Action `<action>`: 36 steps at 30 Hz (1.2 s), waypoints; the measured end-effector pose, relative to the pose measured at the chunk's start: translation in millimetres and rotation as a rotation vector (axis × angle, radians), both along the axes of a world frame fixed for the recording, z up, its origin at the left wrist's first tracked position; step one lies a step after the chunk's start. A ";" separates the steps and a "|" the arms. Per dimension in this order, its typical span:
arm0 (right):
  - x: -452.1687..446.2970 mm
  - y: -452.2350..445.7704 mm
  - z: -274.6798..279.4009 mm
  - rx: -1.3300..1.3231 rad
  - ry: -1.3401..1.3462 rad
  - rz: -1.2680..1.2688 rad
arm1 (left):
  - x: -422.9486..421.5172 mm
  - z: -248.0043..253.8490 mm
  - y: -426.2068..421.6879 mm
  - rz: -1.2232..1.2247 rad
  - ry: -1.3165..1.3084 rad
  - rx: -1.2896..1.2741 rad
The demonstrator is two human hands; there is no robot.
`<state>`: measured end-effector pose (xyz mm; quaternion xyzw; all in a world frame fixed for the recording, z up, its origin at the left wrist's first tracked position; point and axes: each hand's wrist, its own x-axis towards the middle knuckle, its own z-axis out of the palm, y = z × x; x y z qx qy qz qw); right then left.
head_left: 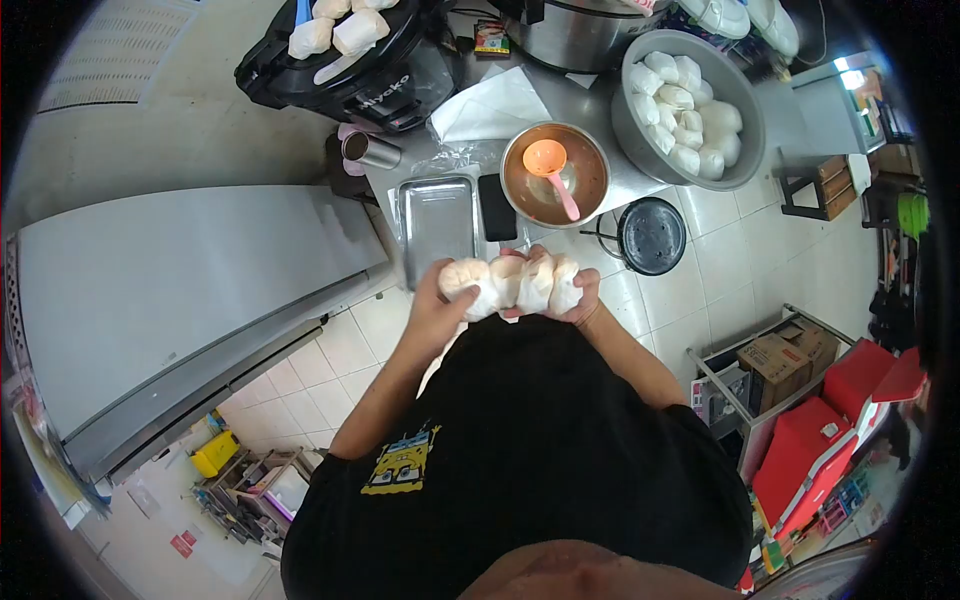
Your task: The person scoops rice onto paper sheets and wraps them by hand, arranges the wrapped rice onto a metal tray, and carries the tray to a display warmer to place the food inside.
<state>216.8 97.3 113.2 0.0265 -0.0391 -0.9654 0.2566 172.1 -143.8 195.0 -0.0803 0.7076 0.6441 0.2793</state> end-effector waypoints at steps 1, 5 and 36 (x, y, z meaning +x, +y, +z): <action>-1.1 7.3 -5.0 0.001 0.000 -0.003 | -8.8 -7.8 -3.6 0.077 -0.065 0.040; 2.3 41.5 -15.3 0.022 0.046 -0.018 | -55.9 -98.9 -31.3 -0.011 0.370 -0.588; -10.4 37.5 -6.6 0.337 -0.112 0.049 | -102.6 -155.1 20.6 0.021 0.019 -0.261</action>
